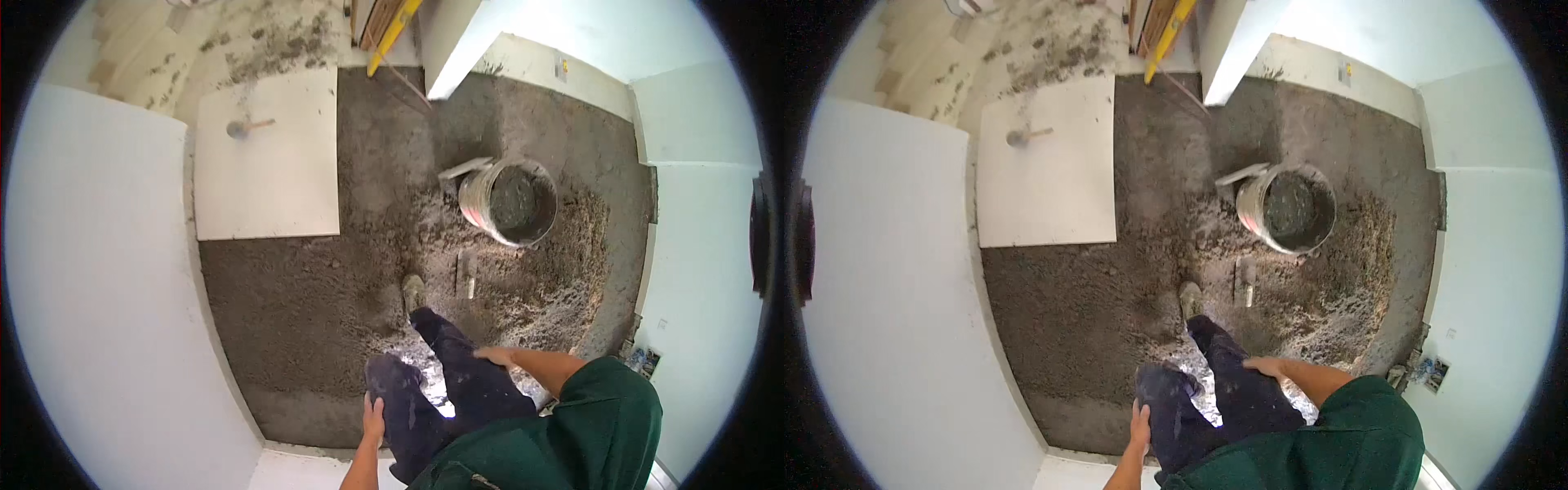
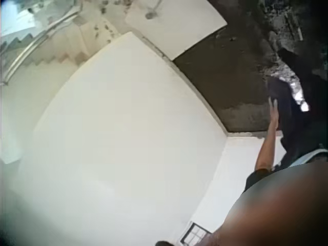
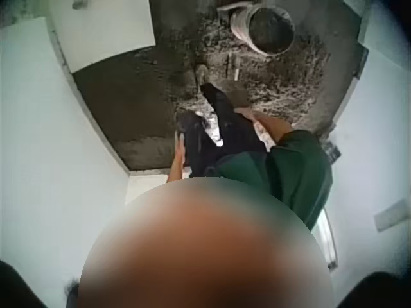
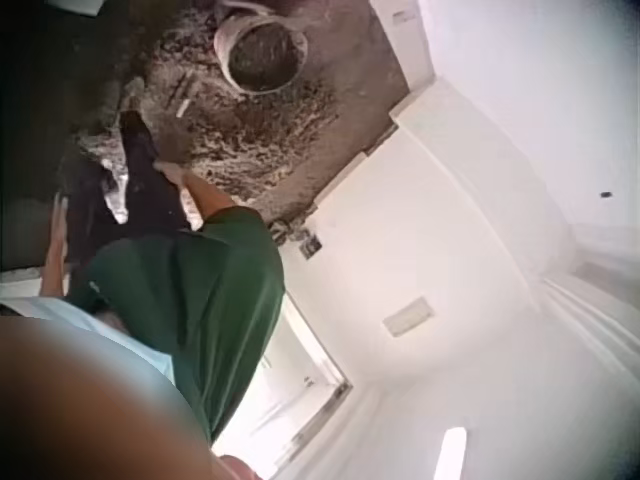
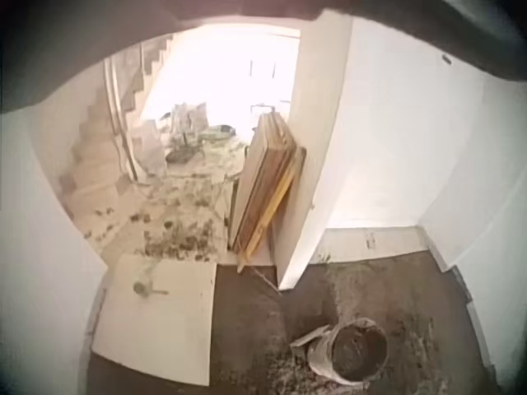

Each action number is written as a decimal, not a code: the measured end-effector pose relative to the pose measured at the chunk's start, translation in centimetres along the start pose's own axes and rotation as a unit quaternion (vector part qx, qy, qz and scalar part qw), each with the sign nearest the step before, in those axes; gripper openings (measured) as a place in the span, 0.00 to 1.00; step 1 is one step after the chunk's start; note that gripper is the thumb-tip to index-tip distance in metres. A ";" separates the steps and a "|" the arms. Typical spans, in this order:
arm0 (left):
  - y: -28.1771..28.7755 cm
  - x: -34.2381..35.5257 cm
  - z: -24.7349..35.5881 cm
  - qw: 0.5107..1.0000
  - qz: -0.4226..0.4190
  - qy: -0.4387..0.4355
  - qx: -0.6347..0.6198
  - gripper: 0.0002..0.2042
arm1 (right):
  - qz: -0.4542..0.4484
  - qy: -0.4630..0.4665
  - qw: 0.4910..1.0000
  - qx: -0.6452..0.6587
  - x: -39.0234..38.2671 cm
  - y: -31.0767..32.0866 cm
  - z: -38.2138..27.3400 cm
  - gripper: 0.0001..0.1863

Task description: Laying and leveling large floor tiles onto a prepared mortar bed using a mallet and level.

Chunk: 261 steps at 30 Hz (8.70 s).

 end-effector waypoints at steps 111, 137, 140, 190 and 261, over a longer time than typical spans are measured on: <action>-25.0 65.7 203.1 0.810 -0.484 -0.326 0.061 0.42 | 0.002 0.213 0.718 0.662 -64.4 -1.9 -102.1 0.29; 9.2 19.1 164.8 0.805 -0.379 -0.455 -0.033 0.38 | 0.316 0.247 0.892 0.209 -57.8 1.2 -53.1 0.36; 9.8 10.8 153.4 0.824 -0.173 -0.533 -0.078 0.31 | 0.228 0.282 0.886 0.289 -57.0 2.1 -44.4 0.31; 8.6 -30.6 14.4 0.315 0.629 -0.229 -0.673 0.30 | 0.366 0.234 0.564 -0.702 -47.8 -4.4 -48.5 0.38; 6.8 -7.3 -18.8 0.873 0.374 0.225 -0.219 0.20 | 0.493 0.302 0.496 -0.648 -30.7 -26.7 -54.5 0.45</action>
Point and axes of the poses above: each hand's wrist, its own x-axis towards the middle knuckle, its own y-axis out of the back of the hand, z = x × y, the point moved 7 cm from there along x, towards the middle knuckle, and after that the axes turned 7 degrees about x, right-handed, at the moved point
